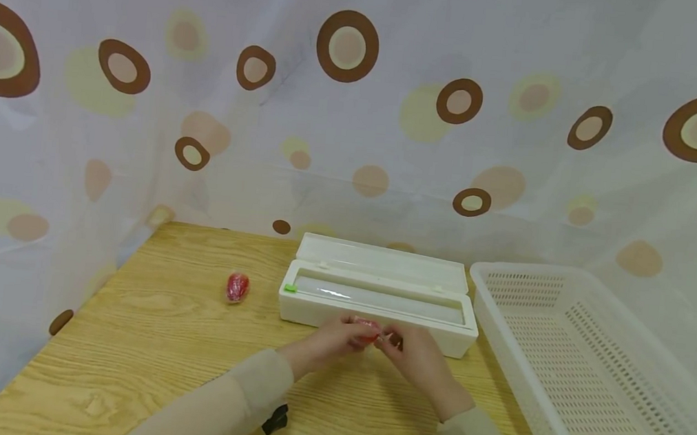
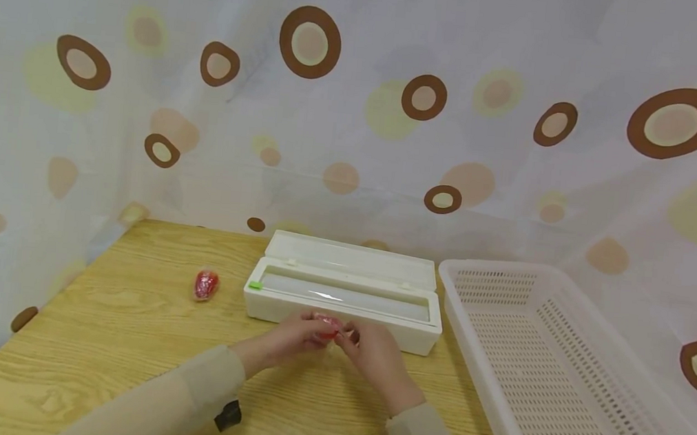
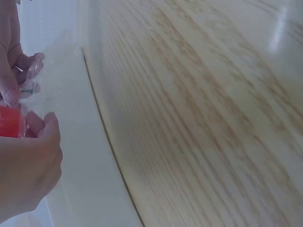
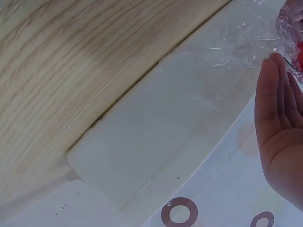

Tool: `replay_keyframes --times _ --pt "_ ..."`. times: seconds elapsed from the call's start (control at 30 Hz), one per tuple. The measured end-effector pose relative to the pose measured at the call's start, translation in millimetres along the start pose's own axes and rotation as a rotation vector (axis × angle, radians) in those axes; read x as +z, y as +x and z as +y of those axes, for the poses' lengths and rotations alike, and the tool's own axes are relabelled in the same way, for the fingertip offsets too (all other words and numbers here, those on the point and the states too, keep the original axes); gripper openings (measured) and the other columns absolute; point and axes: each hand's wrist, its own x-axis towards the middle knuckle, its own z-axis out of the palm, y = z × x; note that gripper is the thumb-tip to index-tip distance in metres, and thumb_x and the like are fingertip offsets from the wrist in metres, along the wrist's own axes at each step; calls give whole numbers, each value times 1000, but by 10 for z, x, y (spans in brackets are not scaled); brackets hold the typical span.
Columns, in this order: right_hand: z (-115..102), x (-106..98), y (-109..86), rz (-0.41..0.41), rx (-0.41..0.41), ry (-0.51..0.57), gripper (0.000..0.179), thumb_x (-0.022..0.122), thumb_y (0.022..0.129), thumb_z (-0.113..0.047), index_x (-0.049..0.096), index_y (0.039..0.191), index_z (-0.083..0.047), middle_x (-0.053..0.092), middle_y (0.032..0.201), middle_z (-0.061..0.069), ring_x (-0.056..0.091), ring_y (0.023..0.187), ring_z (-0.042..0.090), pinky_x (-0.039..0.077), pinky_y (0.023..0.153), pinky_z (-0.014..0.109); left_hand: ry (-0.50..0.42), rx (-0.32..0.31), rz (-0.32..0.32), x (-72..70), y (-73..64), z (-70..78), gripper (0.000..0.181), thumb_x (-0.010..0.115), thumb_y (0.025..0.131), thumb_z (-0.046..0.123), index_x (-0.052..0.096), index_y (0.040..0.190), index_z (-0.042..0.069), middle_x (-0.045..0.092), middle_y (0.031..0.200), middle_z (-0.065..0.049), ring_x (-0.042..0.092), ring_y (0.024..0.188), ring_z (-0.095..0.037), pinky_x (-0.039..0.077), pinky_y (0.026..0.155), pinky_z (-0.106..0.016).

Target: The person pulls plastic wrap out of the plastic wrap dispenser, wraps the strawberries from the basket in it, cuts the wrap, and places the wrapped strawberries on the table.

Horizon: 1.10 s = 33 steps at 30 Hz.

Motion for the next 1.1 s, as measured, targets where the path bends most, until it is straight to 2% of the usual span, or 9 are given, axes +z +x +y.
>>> replay_keyframes --times 0.1,0.17,0.23,0.33,0.43,0.5,0.7,0.87,1.1 --pt "-19 9 -19 3 72 34 35 73 80 -20 59 109 -4 64 92 6 54 67 9 44 58 23 -76 10 16 -1 5 20 40 52 92 20 45 122 -7 52 108 -7 50 94 -12 45 93 -32" --pt "-25 28 -35 22 96 38 43 75 78 -18 55 113 -3 60 103 9 55 72 13 45 61 25 -126 17 24 -5 12 30 41 49 93 20 43 123 -7 50 107 -6 48 95 -12 43 97 -34" --pt "-20 60 -50 59 93 29 41 74 79 -14 55 112 -1 57 107 12 56 78 16 47 64 27 -177 20 27 -12 22 40 40 48 93 20 43 122 -7 48 103 -4 48 93 -11 41 100 -36" --pt "-9 113 -57 128 67 28 28 70 81 -8 59 106 0 60 102 12 59 82 21 51 69 32 -216 35 5 -20 28 47 39 46 93 19 44 121 -8 49 98 -1 49 91 -10 40 102 -38" --pt "-8 151 -47 181 67 87 17 66 84 -5 64 100 1 65 92 11 61 82 21 52 71 33 -240 52 -18 -25 25 44 40 44 94 18 45 124 -9 53 94 1 53 88 -8 41 102 -38" --pt "-16 157 -32 195 108 175 14 64 86 -4 65 99 1 67 88 11 62 79 18 52 68 29 -253 54 -28 -27 20 39 42 44 94 18 44 126 -9 56 92 2 55 86 -7 42 102 -38" --pt "-60 99 19 241 331 546 13 57 88 0 59 98 7 65 81 14 56 66 5 49 59 18 -175 29 -67 -31 11 43 42 46 93 23 47 124 -5 58 96 1 56 89 -10 40 103 -44" --pt "-87 25 45 276 455 710 18 53 88 1 59 102 12 62 83 8 54 66 3 49 58 15 -91 1 -90 -41 -8 62 37 50 93 28 53 117 0 58 107 -1 53 101 -15 39 102 -44" --pt "-83 9 58 267 521 888 26 49 90 0 54 113 13 60 76 -5 55 65 1 49 59 15 -38 -9 -28 -13 -22 64 36 54 92 32 58 110 1 59 113 -5 51 106 -18 38 104 -48"
